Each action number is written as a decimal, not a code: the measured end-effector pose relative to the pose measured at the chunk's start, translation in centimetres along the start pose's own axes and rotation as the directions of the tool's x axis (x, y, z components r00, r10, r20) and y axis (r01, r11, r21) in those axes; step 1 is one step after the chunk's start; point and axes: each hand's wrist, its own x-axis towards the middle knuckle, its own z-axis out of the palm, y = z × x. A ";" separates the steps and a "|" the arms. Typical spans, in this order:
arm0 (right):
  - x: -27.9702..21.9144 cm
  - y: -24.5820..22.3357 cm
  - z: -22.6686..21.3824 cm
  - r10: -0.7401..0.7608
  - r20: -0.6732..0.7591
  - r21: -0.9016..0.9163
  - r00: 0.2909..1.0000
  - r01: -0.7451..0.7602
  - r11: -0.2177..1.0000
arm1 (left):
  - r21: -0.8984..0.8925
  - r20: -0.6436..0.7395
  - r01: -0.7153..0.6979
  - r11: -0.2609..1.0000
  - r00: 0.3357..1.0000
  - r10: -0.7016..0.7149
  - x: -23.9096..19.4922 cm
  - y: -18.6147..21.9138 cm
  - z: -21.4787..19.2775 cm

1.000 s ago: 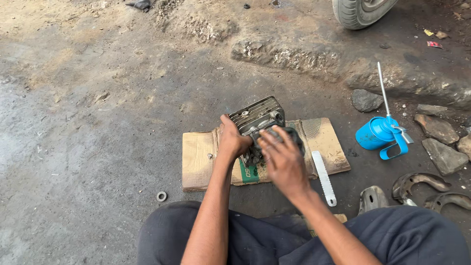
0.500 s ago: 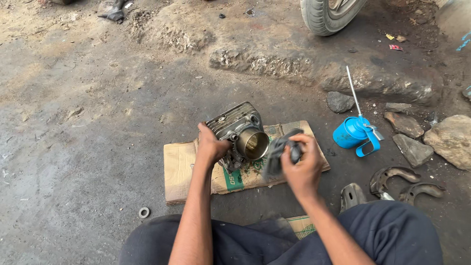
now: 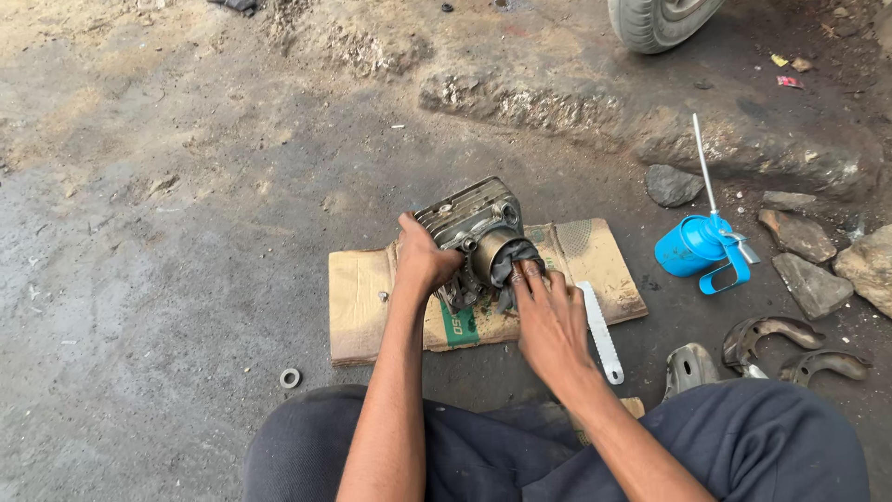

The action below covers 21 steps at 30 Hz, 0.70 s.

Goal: The person sits on the ground and cleans a metal engine cylinder block. They use a blue oil can to spray liquid into the cylinder bore and then wipe the interior and exterior surfaces with a dark cloth. The person rotates the block to access different sides and continues wiping until the end of the clip.

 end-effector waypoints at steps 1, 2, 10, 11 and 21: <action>0.2 -0.1 0.5 0.029 0.061 0.035 0.998 -0.031 0.999 | -0.014 0.012 0.012 1.000 1.000 -0.012 0.0 0.1 0.0; 0.4 0.0 1.1 0.055 0.124 0.068 0.991 -0.064 0.996 | -0.027 0.024 0.025 0.999 0.999 -0.024 0.1 0.2 0.0; 2.4 1.0 5.4 -0.019 0.074 0.687 0.997 -0.037 0.726 | 0.000 0.011 -0.015 1.000 1.000 0.015 -1.1 0.6 -0.3; 2.6 2.3 4.6 -0.006 0.225 0.917 0.974 -0.210 0.338 | 0.002 0.011 -0.005 1.000 1.000 0.005 -1.1 0.6 -0.2; 1.9 1.7 -0.4 0.055 0.268 0.225 0.962 -0.118 0.967 | -0.003 -0.029 -0.077 0.997 0.997 0.076 -0.6 0.1 0.0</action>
